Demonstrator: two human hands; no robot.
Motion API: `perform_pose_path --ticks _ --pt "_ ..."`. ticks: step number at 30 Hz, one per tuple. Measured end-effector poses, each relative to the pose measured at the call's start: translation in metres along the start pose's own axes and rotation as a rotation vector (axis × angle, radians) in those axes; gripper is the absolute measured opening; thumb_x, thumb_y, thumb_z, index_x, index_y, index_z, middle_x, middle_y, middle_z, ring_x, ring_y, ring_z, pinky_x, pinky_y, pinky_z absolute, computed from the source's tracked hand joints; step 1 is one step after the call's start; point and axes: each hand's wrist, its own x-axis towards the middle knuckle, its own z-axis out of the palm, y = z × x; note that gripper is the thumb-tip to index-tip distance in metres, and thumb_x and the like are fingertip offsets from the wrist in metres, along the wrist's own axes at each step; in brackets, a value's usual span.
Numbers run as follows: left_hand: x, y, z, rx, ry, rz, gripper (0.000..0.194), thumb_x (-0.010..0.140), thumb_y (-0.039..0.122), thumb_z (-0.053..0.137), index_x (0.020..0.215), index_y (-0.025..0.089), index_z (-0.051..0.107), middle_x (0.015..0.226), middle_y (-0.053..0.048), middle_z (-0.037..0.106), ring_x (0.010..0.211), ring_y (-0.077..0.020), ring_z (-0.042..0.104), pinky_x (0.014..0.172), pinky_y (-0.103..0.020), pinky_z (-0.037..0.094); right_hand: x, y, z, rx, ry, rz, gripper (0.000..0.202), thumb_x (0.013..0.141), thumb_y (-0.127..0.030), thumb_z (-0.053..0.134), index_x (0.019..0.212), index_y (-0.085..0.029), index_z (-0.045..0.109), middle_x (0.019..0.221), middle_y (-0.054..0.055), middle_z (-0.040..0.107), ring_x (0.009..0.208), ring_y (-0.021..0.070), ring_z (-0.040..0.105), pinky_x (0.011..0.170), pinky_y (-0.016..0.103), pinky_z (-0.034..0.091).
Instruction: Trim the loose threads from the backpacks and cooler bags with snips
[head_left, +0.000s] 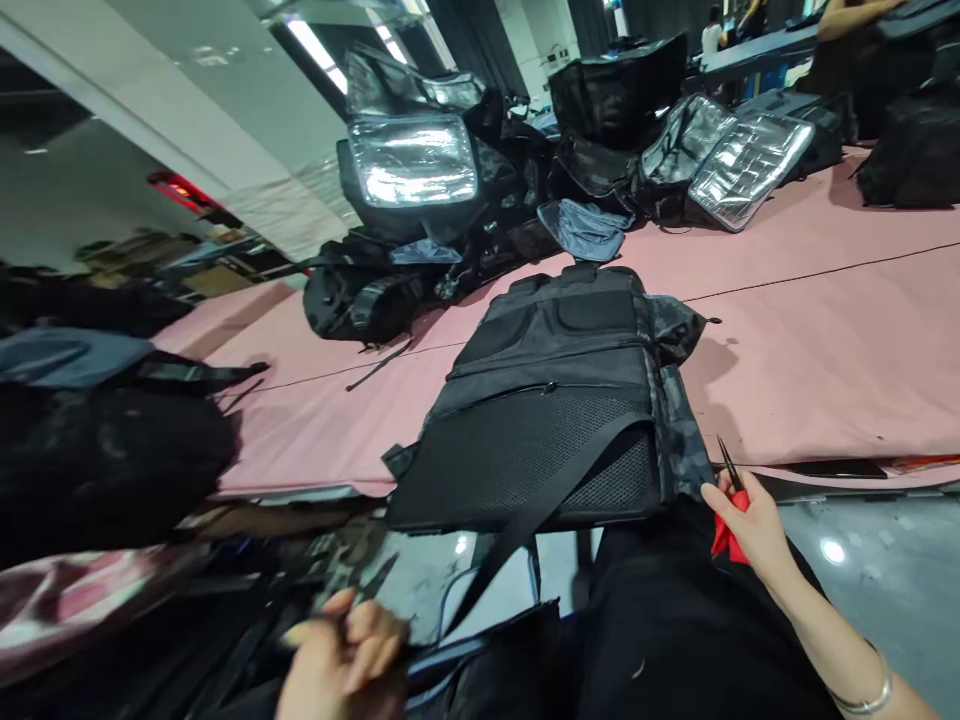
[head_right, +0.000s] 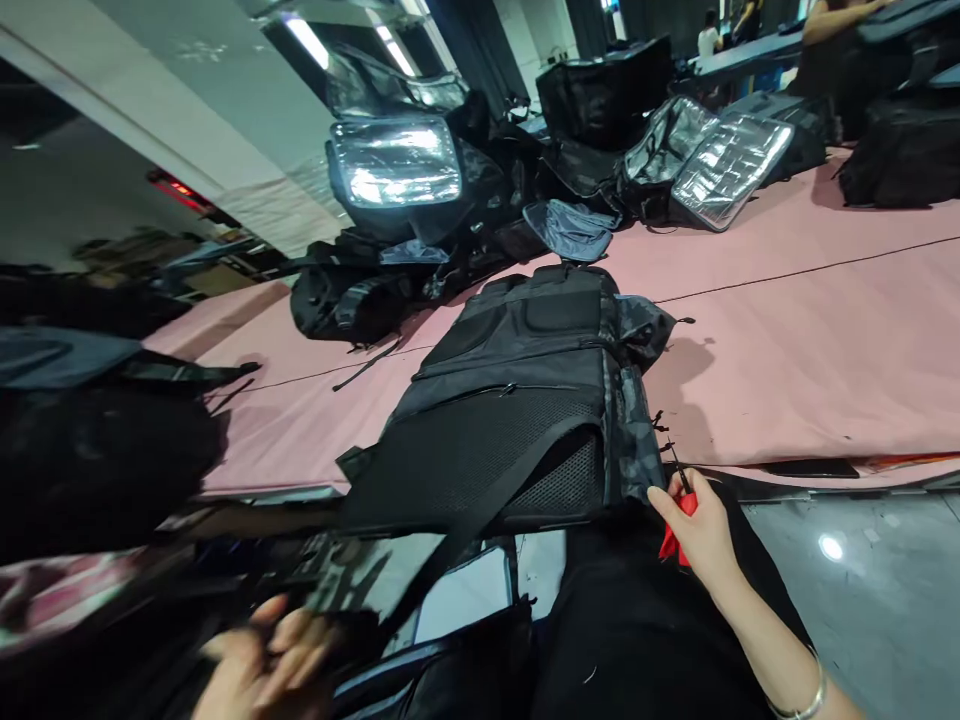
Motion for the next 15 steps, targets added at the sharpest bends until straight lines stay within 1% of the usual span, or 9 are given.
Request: perform_pose_path --ticks 1,2,4,5,6,7,9,11,15 --pt "-0.015 0.012 0.015 -0.211 -0.063 -0.162 0.037 0.077 0.059 0.047 0.081 0.023 0.053 0.039 0.01 0.032 0.026 -0.0018 0.018 0.03 -0.016 0.022 -0.004 -0.002 -0.001 -0.049 0.027 -0.032 0.031 0.077 -0.045 0.062 0.084 -0.018 0.048 0.079 0.002 0.048 0.069 0.0151 0.046 0.063 0.026 0.04" --pt "-0.031 0.025 0.032 -0.373 -0.103 -0.286 0.034 0.075 0.055 0.055 0.082 0.022 0.052 0.039 0.011 0.032 0.026 -0.0008 0.017 0.03 -0.013 0.018 -0.008 -0.005 -0.002 -0.089 0.053 -0.061 0.031 0.08 -0.045 0.058 0.094 -0.019 0.049 0.085 0.004 0.051 0.075 0.0165 0.048 0.067 0.028 0.041" --pt "-0.061 0.046 0.063 -0.493 -0.369 -0.47 0.035 0.072 0.051 0.062 0.08 0.017 0.054 0.042 0.008 0.044 0.026 -0.0003 0.025 0.03 -0.013 0.022 -0.02 -0.014 -0.005 -0.129 0.064 -0.098 0.029 0.088 -0.042 0.048 0.108 -0.02 0.046 0.085 0.003 0.051 0.074 0.0158 0.049 0.067 0.027 0.041" --pt "-0.074 0.055 0.076 -0.534 -0.494 -0.502 0.036 0.07 0.049 0.065 0.077 0.015 0.054 0.045 0.006 0.048 0.028 -0.0019 0.032 0.032 -0.014 0.029 -0.026 -0.019 -0.006 -0.133 0.031 -0.103 0.027 0.09 -0.039 0.044 0.109 -0.021 0.044 0.08 0.002 0.05 0.069 0.0145 0.048 0.063 0.026 0.041" --pt "-0.084 0.061 0.086 -0.56 -0.602 -0.524 0.036 0.069 0.048 0.067 0.075 0.014 0.055 0.049 0.004 0.052 0.029 -0.0028 0.037 0.033 -0.016 0.033 -0.032 -0.024 -0.006 -0.128 -0.019 -0.107 0.023 0.091 -0.037 0.043 0.108 -0.021 0.044 0.075 0.0 0.049 0.063 0.0131 0.046 0.059 0.025 0.04" --pt "-0.093 0.066 0.093 -0.585 -0.672 -0.531 0.035 0.069 0.046 0.067 0.075 0.013 0.055 0.053 0.003 0.055 0.03 -0.0029 0.038 0.034 -0.016 0.034 -0.038 -0.029 -0.007 -0.116 -0.075 -0.118 0.02 0.091 -0.035 0.046 0.106 -0.022 0.045 0.071 -0.002 0.048 0.058 0.0121 0.045 0.055 0.024 0.039" --pt "-0.102 0.071 0.102 -0.624 -0.712 -0.531 0.031 0.071 0.042 0.067 0.078 0.014 0.056 0.056 0.003 0.057 0.029 -0.0005 0.034 0.032 -0.014 0.031 -0.046 -0.036 -0.007 -0.092 -0.162 -0.178 0.017 0.088 -0.031 0.053 0.101 -0.022 0.048 0.069 -0.002 0.052 0.055 0.0111 0.047 0.051 0.022 0.038" --pt "-0.106 0.073 0.105 -0.627 -0.694 -0.532 0.027 0.074 0.039 0.065 0.082 0.015 0.057 0.056 0.003 0.056 0.027 0.0018 0.028 0.03 -0.011 0.024 -0.05 -0.04 -0.007 -0.101 -0.207 -0.266 0.016 0.085 -0.028 0.059 0.097 -0.021 0.052 0.071 -0.001 0.056 0.056 0.0115 0.051 0.05 0.022 0.04" --pt "-0.11 0.074 0.105 -0.573 -0.682 -0.533 0.027 0.074 0.039 0.065 0.08 0.014 0.058 0.052 0.003 0.055 0.026 0.0012 0.028 0.029 -0.012 0.024 -0.051 -0.046 -0.001 -0.159 -0.293 -0.379 0.013 0.083 -0.026 0.06 0.093 -0.02 0.055 0.072 0.001 0.06 0.056 0.0122 0.055 0.05 0.023 0.043"
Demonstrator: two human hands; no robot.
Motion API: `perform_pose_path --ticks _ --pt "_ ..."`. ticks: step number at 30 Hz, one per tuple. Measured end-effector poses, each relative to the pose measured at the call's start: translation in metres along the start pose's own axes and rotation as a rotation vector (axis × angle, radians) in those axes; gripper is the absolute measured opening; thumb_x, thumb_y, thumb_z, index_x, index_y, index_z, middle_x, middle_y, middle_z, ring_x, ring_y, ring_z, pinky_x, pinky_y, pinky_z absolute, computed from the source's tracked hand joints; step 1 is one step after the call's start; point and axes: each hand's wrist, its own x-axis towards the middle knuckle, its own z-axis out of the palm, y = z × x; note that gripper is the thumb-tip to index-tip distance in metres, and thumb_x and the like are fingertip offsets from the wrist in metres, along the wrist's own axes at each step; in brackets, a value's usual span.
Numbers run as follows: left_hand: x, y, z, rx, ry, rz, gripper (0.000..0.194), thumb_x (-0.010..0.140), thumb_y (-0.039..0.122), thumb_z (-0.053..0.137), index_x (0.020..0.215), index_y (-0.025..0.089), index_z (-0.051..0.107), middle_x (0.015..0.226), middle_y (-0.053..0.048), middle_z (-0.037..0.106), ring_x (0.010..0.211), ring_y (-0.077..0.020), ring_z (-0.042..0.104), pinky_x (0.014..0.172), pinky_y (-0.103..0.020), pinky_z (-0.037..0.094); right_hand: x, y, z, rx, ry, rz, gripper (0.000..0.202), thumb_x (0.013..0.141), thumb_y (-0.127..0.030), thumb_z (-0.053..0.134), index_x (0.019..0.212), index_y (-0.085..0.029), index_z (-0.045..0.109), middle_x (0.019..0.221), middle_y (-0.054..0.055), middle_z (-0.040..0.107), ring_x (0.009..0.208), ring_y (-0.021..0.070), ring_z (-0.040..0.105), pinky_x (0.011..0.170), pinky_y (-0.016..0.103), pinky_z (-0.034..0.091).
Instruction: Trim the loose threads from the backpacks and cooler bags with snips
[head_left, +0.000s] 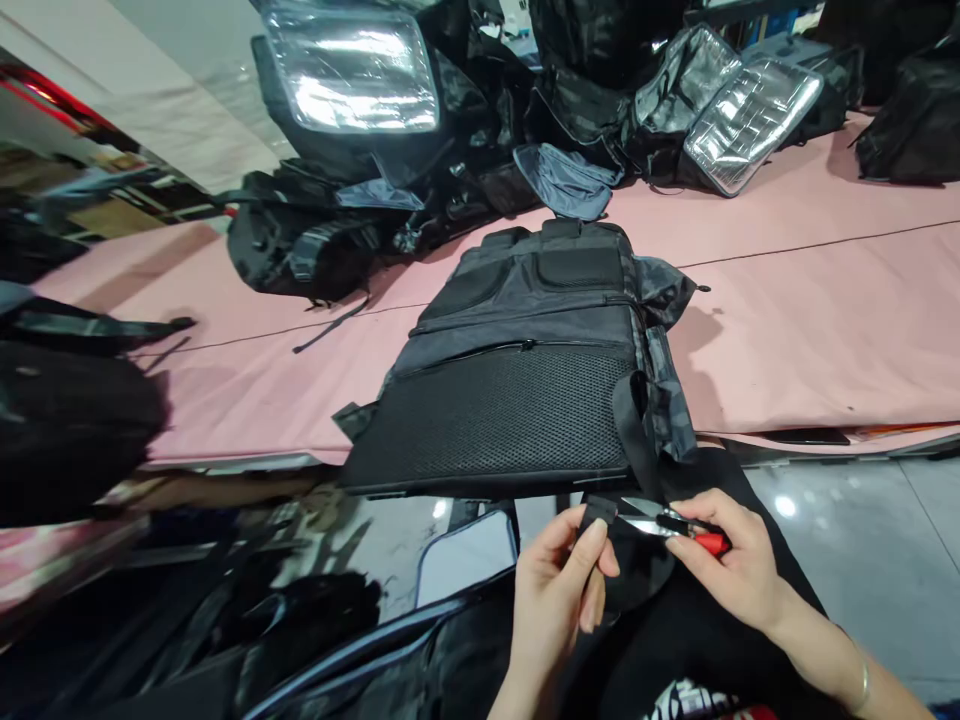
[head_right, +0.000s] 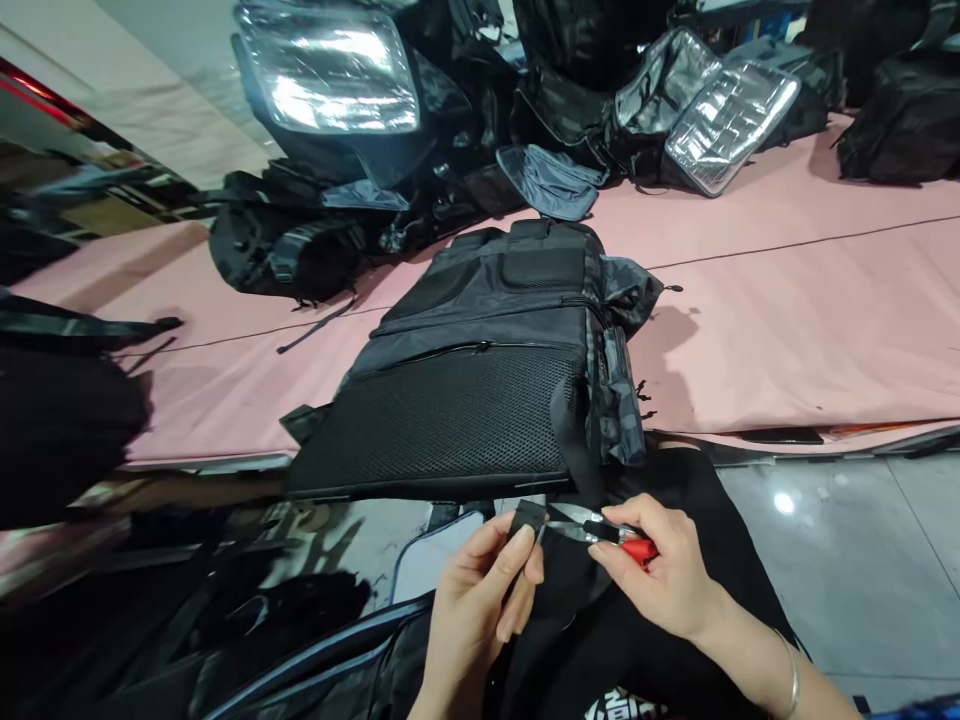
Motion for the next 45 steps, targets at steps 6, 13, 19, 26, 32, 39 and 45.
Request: perform_pose_path --ticks 6,13,19,26,32,39,45 --pt "-0.006 -0.008 0.003 0.098 0.026 0.027 0.027 0.072 0.039 0.065 0.079 0.014 0.061 0.051 0.003 0.056 0.027 -0.0008 0.032 0.03 -0.014 0.029 0.008 -0.009 0.005 -0.064 -0.041 -0.09 0.013 0.082 -0.025 0.06 0.093 -0.02 0.054 0.066 -0.002 0.059 0.051 0.0102 0.053 0.049 0.021 0.044" --pt "-0.007 -0.011 0.006 0.14 0.003 0.005 0.025 0.072 0.038 0.065 0.076 0.014 0.061 0.05 0.003 0.055 0.027 -0.0009 0.031 0.029 -0.014 0.028 0.011 -0.004 0.003 -0.194 -0.008 -0.256 0.006 0.084 -0.021 0.057 0.09 -0.019 0.056 0.067 0.001 0.064 0.053 0.0128 0.057 0.052 0.024 0.046" --pt "-0.002 -0.01 0.001 -0.005 -0.007 -0.078 0.026 0.071 0.038 0.067 0.071 0.013 0.059 0.048 0.004 0.052 0.027 0.0008 0.027 0.029 -0.012 0.025 0.007 -0.002 -0.002 -0.065 -0.007 -0.085 0.008 0.083 -0.025 0.058 0.088 -0.019 0.056 0.063 -0.001 0.06 0.046 0.0103 0.052 0.045 0.022 0.042" --pt "0.002 -0.017 -0.005 0.015 -0.013 -0.029 0.028 0.07 0.04 0.067 0.076 0.014 0.059 0.051 0.004 0.055 0.026 -0.0006 0.03 0.028 -0.014 0.026 0.007 0.001 -0.001 -0.146 -0.043 -0.133 0.01 0.083 -0.027 0.058 0.089 -0.019 0.057 0.07 0.002 0.065 0.054 0.0127 0.058 0.053 0.024 0.047" --pt "0.001 -0.018 -0.004 -0.017 -0.02 -0.035 0.026 0.07 0.038 0.068 0.075 0.014 0.059 0.051 0.004 0.055 0.025 -0.0005 0.03 0.028 -0.014 0.026 0.007 0.0 0.0 -0.186 0.038 -0.256 0.005 0.084 -0.02 0.057 0.089 -0.02 0.057 0.068 0.002 0.066 0.053 0.0134 0.059 0.051 0.024 0.047" --pt "-0.005 -0.011 0.007 0.017 0.02 -0.019 0.023 0.073 0.035 0.066 0.079 0.014 0.061 0.051 0.004 0.054 0.028 0.0003 0.032 0.031 -0.012 0.028 0.008 -0.003 0.0 -0.161 0.004 -0.23 0.008 0.082 -0.022 0.059 0.089 -0.02 0.058 0.072 0.002 0.067 0.055 0.0133 0.06 0.054 0.024 0.048" --pt "0.0 -0.02 0.0 -0.374 -0.353 -0.264 0.018 0.077 0.029 0.063 0.073 0.015 0.054 0.043 0.008 0.041 0.024 0.0031 0.017 0.026 -0.008 0.021 0.008 0.002 0.0 0.349 -0.003 0.086 0.024 0.08 -0.038 0.064 0.092 -0.019 0.056 0.063 -0.002 0.058 0.046 0.0093 0.048 0.044 0.02 0.038"
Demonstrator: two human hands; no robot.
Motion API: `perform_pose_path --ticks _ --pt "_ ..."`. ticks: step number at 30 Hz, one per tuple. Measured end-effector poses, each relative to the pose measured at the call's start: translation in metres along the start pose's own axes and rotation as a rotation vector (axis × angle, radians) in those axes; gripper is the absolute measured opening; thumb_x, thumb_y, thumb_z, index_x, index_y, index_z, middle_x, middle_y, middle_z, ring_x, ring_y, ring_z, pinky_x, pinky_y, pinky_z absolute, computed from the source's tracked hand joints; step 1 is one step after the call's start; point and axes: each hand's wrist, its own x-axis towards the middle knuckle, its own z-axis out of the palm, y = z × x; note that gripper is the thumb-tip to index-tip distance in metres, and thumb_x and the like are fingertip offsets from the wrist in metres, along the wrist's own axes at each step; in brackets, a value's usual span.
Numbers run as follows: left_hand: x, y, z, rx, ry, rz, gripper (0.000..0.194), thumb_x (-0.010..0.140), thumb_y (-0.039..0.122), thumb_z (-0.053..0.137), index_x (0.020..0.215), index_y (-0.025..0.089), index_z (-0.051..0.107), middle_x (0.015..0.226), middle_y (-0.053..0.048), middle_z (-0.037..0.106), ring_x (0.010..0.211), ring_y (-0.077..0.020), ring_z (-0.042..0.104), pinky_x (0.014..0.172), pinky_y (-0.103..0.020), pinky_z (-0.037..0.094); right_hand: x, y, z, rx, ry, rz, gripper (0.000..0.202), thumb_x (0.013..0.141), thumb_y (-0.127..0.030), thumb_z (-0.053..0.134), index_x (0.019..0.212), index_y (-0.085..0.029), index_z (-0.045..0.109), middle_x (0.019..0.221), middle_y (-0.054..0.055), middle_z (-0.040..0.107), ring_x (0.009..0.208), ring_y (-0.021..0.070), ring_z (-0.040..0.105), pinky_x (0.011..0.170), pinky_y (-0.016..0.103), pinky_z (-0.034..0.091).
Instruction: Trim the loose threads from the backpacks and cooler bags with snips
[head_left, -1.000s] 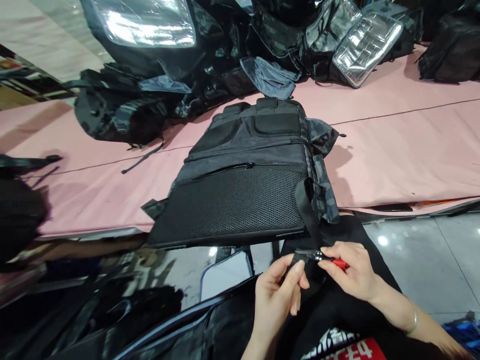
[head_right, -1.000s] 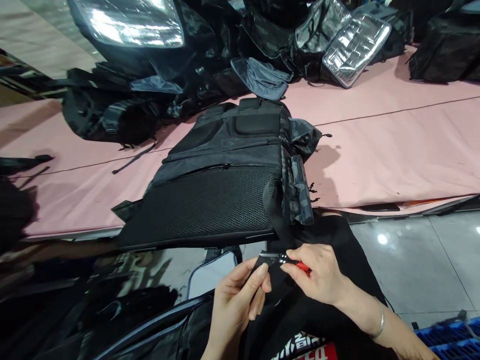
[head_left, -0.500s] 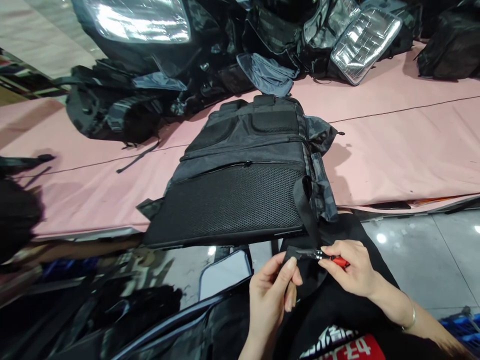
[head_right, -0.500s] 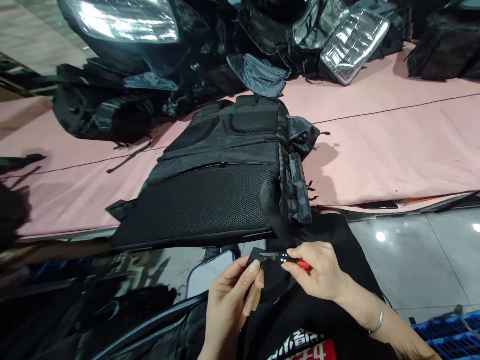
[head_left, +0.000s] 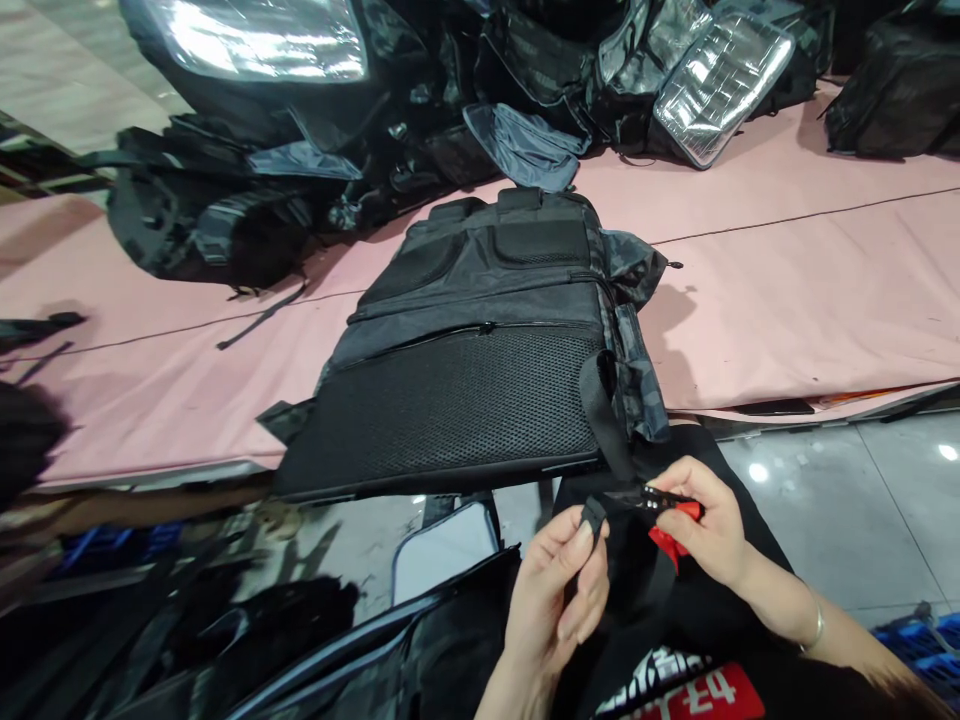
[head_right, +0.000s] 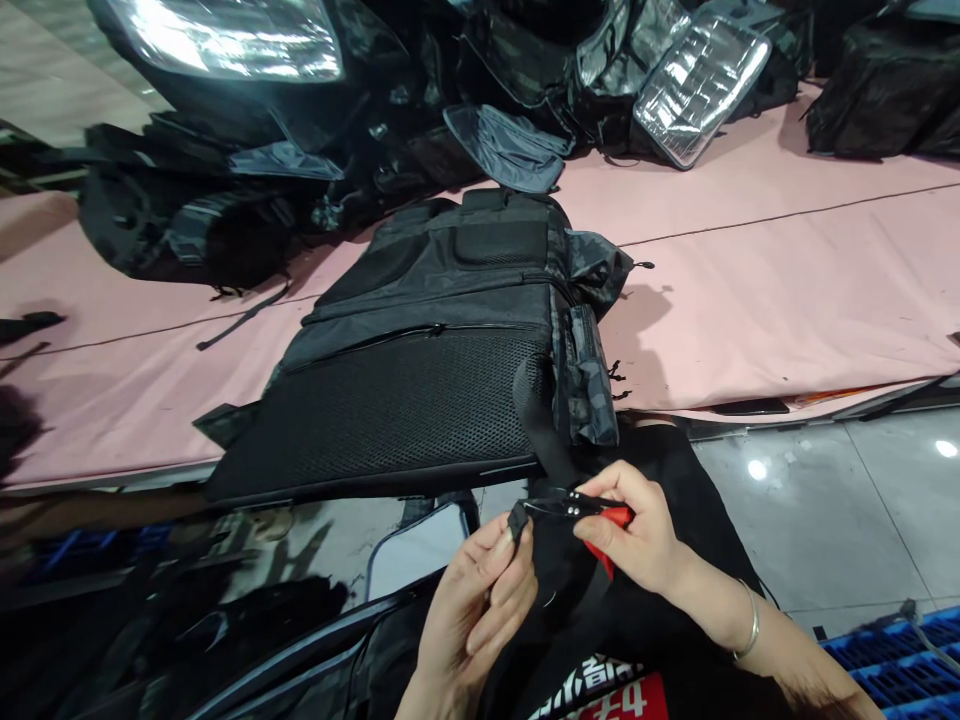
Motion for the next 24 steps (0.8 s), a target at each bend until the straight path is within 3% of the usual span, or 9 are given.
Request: perform_pose_path --ticks 3,7,9,11,13,16,18,22,24 --pt "0.003 -0.007 -0.001 -0.257 -0.264 -0.144 0.017 0.078 0.026 0.061 0.072 0.014 0.051 0.042 0.011 0.032 0.023 0.0042 0.008 0.024 -0.007 0.019 0.004 0.007 0.001 0.301 -0.093 0.2 0.05 0.066 -0.051 0.074 0.099 -0.018 0.058 0.063 -0.003 0.057 0.049 0.0095 0.049 0.046 0.02 0.039" --pt "0.007 -0.018 0.002 -0.315 -0.36 -0.237 0.015 0.083 0.024 0.055 0.075 0.012 0.052 0.043 0.011 0.032 0.022 0.0042 0.009 0.025 -0.007 0.023 0.008 0.01 0.002 0.337 -0.125 0.356 0.032 0.065 -0.041 0.076 0.077 -0.015 0.062 0.066 0.0 0.059 0.056 0.0101 0.054 0.056 0.021 0.044" --pt "0.007 -0.02 0.004 -0.228 -0.29 -0.244 0.018 0.084 0.029 0.054 0.081 0.012 0.056 0.046 0.008 0.04 0.023 0.0036 0.015 0.026 -0.008 0.025 0.008 0.009 0.002 0.342 -0.099 0.411 0.029 0.068 -0.038 0.075 0.071 -0.014 0.06 0.06 -0.001 0.056 0.052 0.0083 0.051 0.052 0.019 0.042" --pt "0.005 -0.02 0.006 -0.051 -0.115 -0.151 0.024 0.083 0.036 0.055 0.091 0.013 0.059 0.056 0.001 0.055 0.029 -0.0016 0.037 0.031 -0.013 0.036 0.009 0.009 0.001 0.349 -0.075 0.444 0.028 0.07 -0.038 0.073 0.069 -0.014 0.058 0.058 -0.002 0.055 0.05 0.0075 0.049 0.049 0.018 0.04" --pt "0.003 -0.019 0.008 0.188 0.118 0.025 0.03 0.077 0.037 0.062 0.097 0.015 0.061 0.075 -0.006 0.065 0.053 -0.0121 0.06 0.049 -0.022 0.051 0.009 0.009 0.002 0.33 -0.058 0.451 0.028 0.071 -0.038 0.072 0.069 -0.014 0.057 0.06 -0.002 0.055 0.052 0.008 0.05 0.05 0.019 0.04" --pt "0.0 -0.016 0.009 0.505 0.397 0.251 0.027 0.065 0.033 0.073 0.084 0.015 0.068 0.083 -0.006 0.069 0.077 -0.019 0.064 0.075 -0.028 0.053 0.009 0.01 0.005 0.251 -0.057 0.429 0.028 0.072 -0.038 0.07 0.067 -0.015 0.056 0.062 -0.001 0.056 0.055 0.009 0.051 0.053 0.02 0.042" --pt "0.0 -0.014 0.009 0.569 0.465 0.289 0.022 0.063 0.033 0.074 0.074 0.015 0.068 0.073 -0.004 0.068 0.07 -0.0172 0.063 0.073 -0.026 0.052 0.008 0.011 0.005 0.182 -0.031 0.373 0.026 0.073 -0.038 0.07 0.072 -0.015 0.056 0.065 -0.001 0.057 0.057 0.0098 0.052 0.055 0.021 0.043" --pt "0.002 -0.01 0.008 0.458 0.443 0.213 0.024 0.063 0.036 0.072 0.069 0.013 0.066 0.058 -0.002 0.064 0.054 -0.0123 0.057 0.056 -0.022 0.049 0.005 0.008 -0.007 -0.058 0.002 0.16 0.025 0.08 -0.033 0.063 0.098 -0.018 0.055 0.072 -0.001 0.058 0.058 0.0101 0.052 0.054 0.021 0.043" --pt "0.001 -0.007 0.008 0.425 0.436 0.187 0.026 0.062 0.036 0.073 0.069 0.012 0.065 0.055 -0.001 0.062 0.049 -0.0099 0.053 0.049 -0.019 0.045 0.005 0.005 -0.018 -0.217 -0.034 0.0 0.02 0.084 -0.029 0.059 0.1 -0.018 0.056 0.076 0.001 0.061 0.06 0.0107 0.055 0.056 0.022 0.043"
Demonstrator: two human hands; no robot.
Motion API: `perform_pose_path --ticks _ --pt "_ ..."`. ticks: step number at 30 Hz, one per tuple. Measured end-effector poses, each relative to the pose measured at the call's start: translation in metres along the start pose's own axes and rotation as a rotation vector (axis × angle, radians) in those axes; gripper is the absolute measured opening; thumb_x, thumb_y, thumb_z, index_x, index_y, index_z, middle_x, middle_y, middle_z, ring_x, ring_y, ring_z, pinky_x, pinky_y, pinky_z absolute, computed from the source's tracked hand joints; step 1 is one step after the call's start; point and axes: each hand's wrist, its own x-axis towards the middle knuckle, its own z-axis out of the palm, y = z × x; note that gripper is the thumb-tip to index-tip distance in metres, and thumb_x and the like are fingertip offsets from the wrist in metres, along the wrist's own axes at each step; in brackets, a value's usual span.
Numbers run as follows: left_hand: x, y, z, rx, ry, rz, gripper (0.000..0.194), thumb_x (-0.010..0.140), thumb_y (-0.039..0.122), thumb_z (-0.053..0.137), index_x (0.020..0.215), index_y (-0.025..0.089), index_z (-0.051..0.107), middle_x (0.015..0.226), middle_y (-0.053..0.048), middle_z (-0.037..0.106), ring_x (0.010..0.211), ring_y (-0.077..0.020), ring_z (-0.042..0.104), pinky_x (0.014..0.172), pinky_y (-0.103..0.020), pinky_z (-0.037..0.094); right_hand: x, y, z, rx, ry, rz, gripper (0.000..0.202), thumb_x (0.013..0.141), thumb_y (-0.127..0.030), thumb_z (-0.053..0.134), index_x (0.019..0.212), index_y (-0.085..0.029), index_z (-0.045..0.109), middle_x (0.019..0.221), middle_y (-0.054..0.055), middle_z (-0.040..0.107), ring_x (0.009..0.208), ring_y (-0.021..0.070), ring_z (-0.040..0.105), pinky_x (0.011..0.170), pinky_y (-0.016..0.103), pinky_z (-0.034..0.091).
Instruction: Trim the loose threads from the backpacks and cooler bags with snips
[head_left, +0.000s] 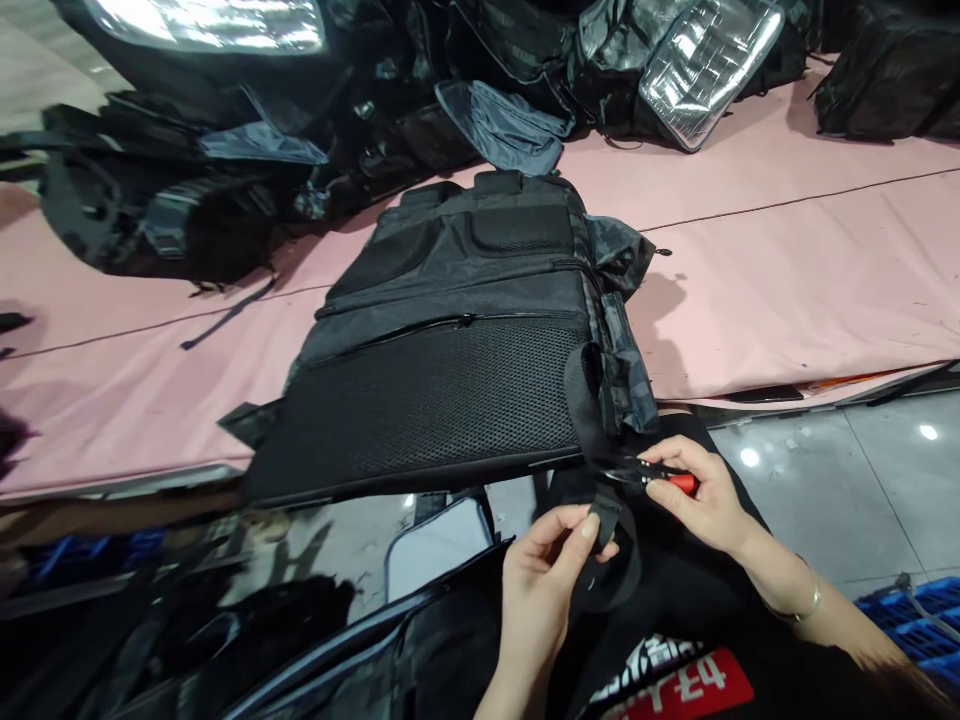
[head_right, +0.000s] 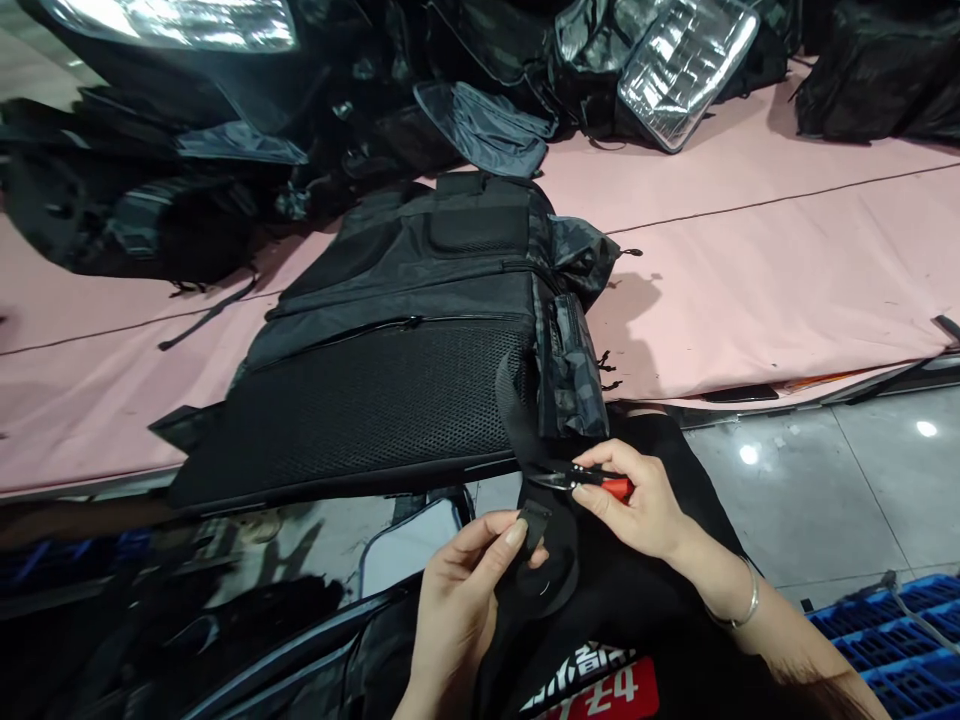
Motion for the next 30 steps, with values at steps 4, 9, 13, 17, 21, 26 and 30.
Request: perform_pose_path --ticks 4,9,13,17,21,26,30 --pt "0.0 0.003 -0.004 -0.006 -0.033 -0.039 0.027 0.061 0.036 0.074 0.069 0.012 0.065 0.053 -0.001 0.06 0.046 -0.0081 0.05 0.046 -0.017 0.042 0.0 -0.001 -0.019 -0.319 -0.056 -0.399 0.019 0.082 -0.023 0.062 0.099 -0.016 0.059 0.063 -0.001 0.057 0.052 0.0099 0.049 0.051 0.022 0.039" --pt "0.0 0.005 -0.004 0.021 -0.063 -0.059 0.026 0.06 0.036 0.074 0.069 0.013 0.065 0.054 -0.001 0.06 0.047 -0.0085 0.052 0.047 -0.018 0.043 0.002 -0.005 -0.029 -0.47 -0.177 -0.558 0.02 0.084 -0.022 0.061 0.101 -0.013 0.057 0.059 -0.001 0.051 0.048 0.0099 0.042 0.047 0.022 0.035" --pt "0.0 0.005 -0.005 0.038 -0.085 -0.077 0.028 0.06 0.038 0.074 0.068 0.013 0.066 0.054 -0.001 0.06 0.046 -0.009 0.051 0.047 -0.018 0.042 0.004 -0.007 -0.033 -0.449 -0.221 -0.55 0.019 0.084 -0.022 0.061 0.101 -0.013 0.057 0.059 -0.001 0.052 0.049 0.0097 0.042 0.048 0.022 0.036" --pt "0.001 0.005 -0.007 0.037 -0.138 -0.109 0.028 0.062 0.038 0.073 0.07 0.012 0.065 0.052 -0.002 0.059 0.045 -0.0097 0.05 0.046 -0.019 0.042 0.007 -0.006 -0.033 -0.368 -0.252 -0.53 0.019 0.084 -0.022 0.061 0.101 -0.014 0.057 0.062 -0.001 0.055 0.049 0.0094 0.044 0.049 0.021 0.036" --pt "0.001 0.006 -0.008 0.033 -0.202 -0.139 0.026 0.063 0.037 0.072 0.071 0.013 0.066 0.05 -0.002 0.058 0.044 -0.0097 0.049 0.044 -0.019 0.04 0.009 -0.005 -0.034 -0.311 -0.28 -0.513 0.017 0.085 -0.022 0.06 0.1 -0.013 0.056 0.062 -0.001 0.057 0.051 0.0091 0.047 0.05 0.021 0.038" --pt "0.002 0.006 -0.008 0.088 -0.219 -0.126 0.028 0.064 0.038 0.071 0.072 0.012 0.067 0.051 -0.002 0.059 0.047 -0.0106 0.05 0.046 -0.02 0.04 0.009 -0.005 -0.036 -0.342 -0.295 -0.509 0.017 0.085 -0.023 0.06 0.099 -0.013 0.057 0.061 -0.001 0.056 0.05 0.0087 0.047 0.05 0.02 0.038" --pt "0.003 0.008 -0.009 0.149 -0.227 -0.1 0.025 0.065 0.036 0.071 0.072 0.012 0.067 0.052 -0.003 0.06 0.05 -0.0109 0.051 0.052 -0.021 0.042 0.009 -0.003 -0.035 -0.364 -0.314 -0.517 0.016 0.086 -0.024 0.059 0.097 -0.013 0.059 0.059 -0.002 0.055 0.049 0.0085 0.047 0.049 0.02 0.038"
